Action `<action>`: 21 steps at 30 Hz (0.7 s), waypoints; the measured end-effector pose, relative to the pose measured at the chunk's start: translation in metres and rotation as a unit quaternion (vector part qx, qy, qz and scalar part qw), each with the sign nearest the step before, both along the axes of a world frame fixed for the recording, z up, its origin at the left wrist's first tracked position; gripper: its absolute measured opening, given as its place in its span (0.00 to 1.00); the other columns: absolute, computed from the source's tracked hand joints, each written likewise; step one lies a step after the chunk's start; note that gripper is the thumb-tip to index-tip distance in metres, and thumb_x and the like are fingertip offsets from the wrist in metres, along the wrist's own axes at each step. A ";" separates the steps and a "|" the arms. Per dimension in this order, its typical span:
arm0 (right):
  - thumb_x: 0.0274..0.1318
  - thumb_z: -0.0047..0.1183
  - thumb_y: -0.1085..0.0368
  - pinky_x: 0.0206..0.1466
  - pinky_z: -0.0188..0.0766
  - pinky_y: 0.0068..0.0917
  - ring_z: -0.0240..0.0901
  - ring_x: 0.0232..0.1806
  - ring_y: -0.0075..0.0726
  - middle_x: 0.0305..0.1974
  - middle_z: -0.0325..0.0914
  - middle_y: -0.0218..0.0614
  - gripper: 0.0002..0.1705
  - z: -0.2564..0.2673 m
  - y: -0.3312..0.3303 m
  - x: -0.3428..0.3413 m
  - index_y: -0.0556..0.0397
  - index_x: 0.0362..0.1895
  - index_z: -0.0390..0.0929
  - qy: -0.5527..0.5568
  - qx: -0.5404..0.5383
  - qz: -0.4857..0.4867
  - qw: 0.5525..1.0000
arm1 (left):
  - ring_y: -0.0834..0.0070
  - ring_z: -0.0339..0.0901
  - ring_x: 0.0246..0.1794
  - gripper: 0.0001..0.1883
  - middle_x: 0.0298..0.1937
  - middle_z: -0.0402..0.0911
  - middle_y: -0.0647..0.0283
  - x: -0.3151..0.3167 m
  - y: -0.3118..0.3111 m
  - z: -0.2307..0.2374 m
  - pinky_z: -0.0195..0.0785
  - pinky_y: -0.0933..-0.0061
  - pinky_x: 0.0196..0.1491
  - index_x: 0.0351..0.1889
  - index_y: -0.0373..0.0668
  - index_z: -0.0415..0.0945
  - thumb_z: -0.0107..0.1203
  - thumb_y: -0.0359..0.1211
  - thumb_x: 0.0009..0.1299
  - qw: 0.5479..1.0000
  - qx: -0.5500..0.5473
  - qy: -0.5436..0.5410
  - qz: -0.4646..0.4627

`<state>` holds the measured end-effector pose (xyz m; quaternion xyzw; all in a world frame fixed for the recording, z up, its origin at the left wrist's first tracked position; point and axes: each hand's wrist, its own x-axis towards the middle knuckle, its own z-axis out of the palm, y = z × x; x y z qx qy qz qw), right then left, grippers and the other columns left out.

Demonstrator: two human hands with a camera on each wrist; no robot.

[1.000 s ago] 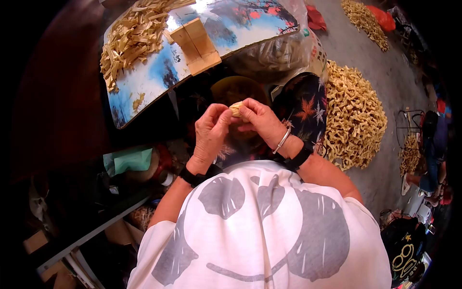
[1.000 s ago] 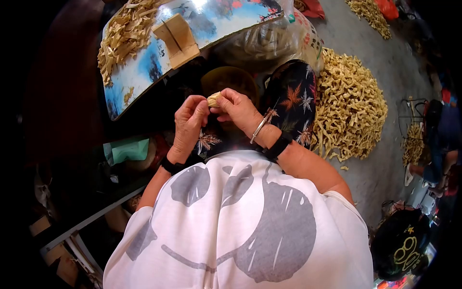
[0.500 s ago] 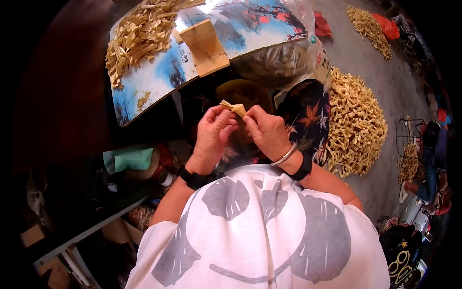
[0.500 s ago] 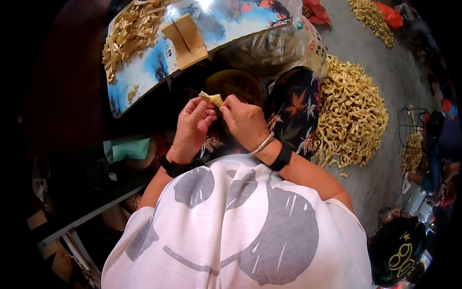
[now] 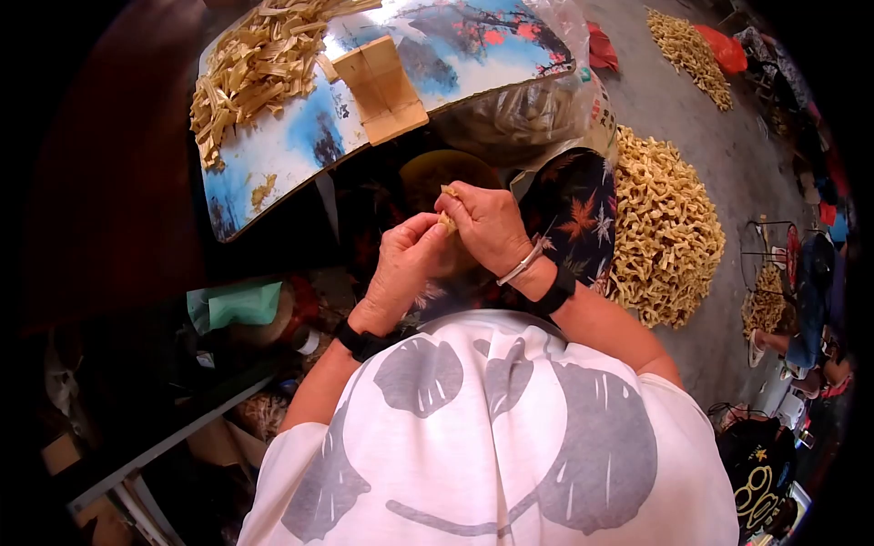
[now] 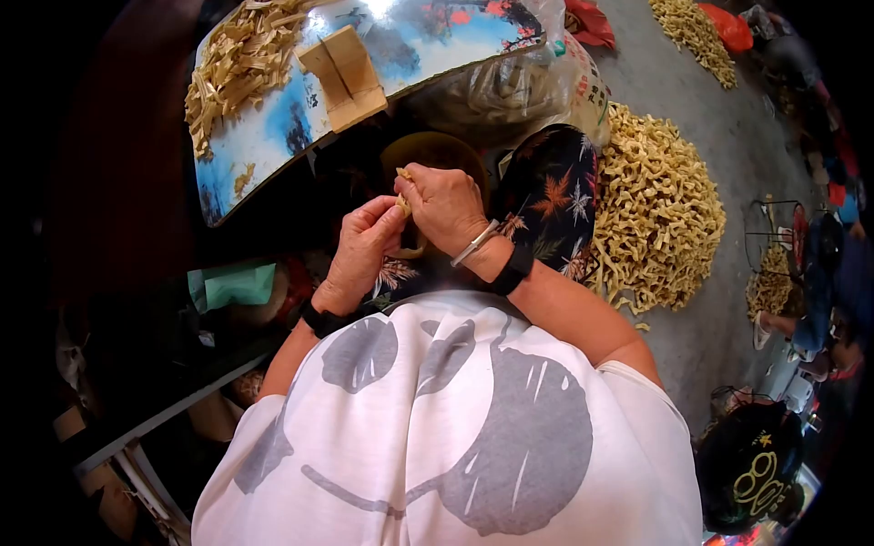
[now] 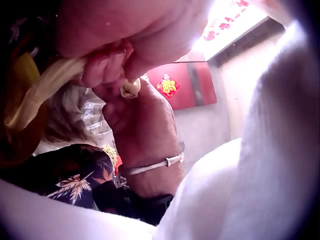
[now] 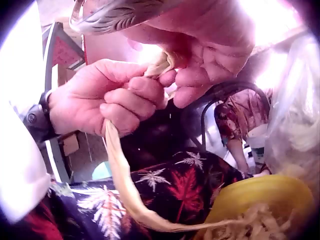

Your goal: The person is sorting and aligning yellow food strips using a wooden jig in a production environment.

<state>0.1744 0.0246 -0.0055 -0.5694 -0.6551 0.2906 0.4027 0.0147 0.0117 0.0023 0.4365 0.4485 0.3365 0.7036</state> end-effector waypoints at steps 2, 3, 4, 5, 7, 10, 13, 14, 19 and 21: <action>0.62 0.53 0.59 0.31 0.74 0.36 0.78 0.27 0.52 0.24 0.78 0.46 0.11 -0.001 0.003 -0.001 0.55 0.39 0.77 -0.021 0.015 -0.012 1.000 | 0.90 0.59 0.20 0.09 0.24 0.70 0.78 -0.003 0.002 0.000 0.53 0.86 0.24 0.41 0.37 0.80 0.54 0.34 0.75 0.992 0.073 0.097 -0.022; 0.63 0.53 0.60 0.29 0.74 0.34 0.79 0.25 0.48 0.23 0.78 0.44 0.11 -0.001 0.005 0.001 0.55 0.39 0.77 -0.001 0.001 -0.014 1.000 | 0.91 0.60 0.20 0.09 0.23 0.70 0.78 -0.005 0.003 -0.002 0.53 0.86 0.24 0.40 0.38 0.80 0.54 0.34 0.75 0.988 0.093 0.120 -0.017; 0.63 0.54 0.60 0.28 0.74 0.32 0.79 0.23 0.44 0.23 0.79 0.42 0.11 0.000 0.007 0.002 0.55 0.38 0.77 0.019 -0.013 -0.017 1.000 | 0.91 0.60 0.20 0.10 0.23 0.70 0.78 -0.008 0.004 -0.007 0.52 0.86 0.24 0.38 0.38 0.80 0.54 0.34 0.75 0.983 0.114 0.142 -0.013; 0.63 0.54 0.60 0.26 0.73 0.29 0.78 0.22 0.38 0.22 0.78 0.39 0.10 0.002 0.006 0.004 0.55 0.38 0.77 0.097 -0.093 0.010 0.991 | 0.91 0.60 0.21 0.10 0.22 0.70 0.78 -0.010 0.005 -0.009 0.52 0.86 0.24 0.36 0.38 0.81 0.54 0.34 0.75 0.977 0.133 0.164 -0.010; 0.63 0.56 0.60 0.24 0.71 0.23 0.76 0.20 0.25 0.21 0.77 0.32 0.10 0.020 0.002 0.005 0.54 0.37 0.76 0.249 -0.248 0.064 0.934 | 0.91 0.60 0.20 0.10 0.22 0.70 0.77 -0.009 0.006 -0.005 0.50 0.87 0.23 0.36 0.38 0.79 0.53 0.35 0.75 0.982 0.129 0.138 -0.003; 0.60 0.58 0.64 0.23 0.65 0.15 0.69 0.21 0.14 0.23 0.75 0.24 0.06 0.011 0.005 0.009 0.51 0.36 0.75 0.313 -0.264 0.103 0.906 | 0.92 0.57 0.19 0.11 0.20 0.67 0.79 -0.006 0.008 0.000 0.47 0.86 0.22 0.34 0.39 0.78 0.53 0.35 0.75 0.995 0.084 0.045 0.008; 0.59 0.59 0.66 0.21 0.58 0.12 0.64 0.21 0.12 0.23 0.73 0.22 0.05 0.011 0.008 0.020 0.50 0.35 0.75 0.351 -0.275 0.110 0.888 | 0.92 0.53 0.18 0.11 0.20 0.63 0.80 -0.015 0.002 0.014 0.44 0.86 0.21 0.32 0.40 0.76 0.53 0.35 0.75 1.000 0.011 0.014 0.000; 0.60 0.59 0.66 0.21 0.55 0.12 0.62 0.20 0.12 0.23 0.71 0.22 0.06 0.015 0.009 0.024 0.50 0.34 0.74 0.351 -0.287 0.110 0.884 | 0.92 0.52 0.18 0.11 0.19 0.62 0.80 -0.019 0.001 0.014 0.43 0.85 0.21 0.32 0.40 0.76 0.53 0.35 0.75 1.000 0.001 0.011 -0.003; 0.62 0.59 0.63 0.21 0.56 0.13 0.63 0.20 0.13 0.24 0.71 0.23 0.07 0.028 0.027 0.028 0.50 0.35 0.75 0.332 -0.310 0.123 0.882 | 0.92 0.55 0.18 0.11 0.21 0.65 0.79 -0.025 0.015 0.020 0.46 0.88 0.22 0.36 0.40 0.78 0.52 0.36 0.76 0.998 0.032 0.043 -0.023; 0.65 0.56 0.59 0.22 0.60 0.13 0.66 0.21 0.14 0.24 0.73 0.23 0.09 0.045 0.046 0.028 0.51 0.37 0.76 0.312 -0.258 0.099 0.909 | 0.90 0.61 0.22 0.08 0.23 0.70 0.75 -0.031 0.036 0.022 0.56 0.85 0.24 0.40 0.38 0.79 0.54 0.34 0.74 0.986 0.133 0.104 -0.008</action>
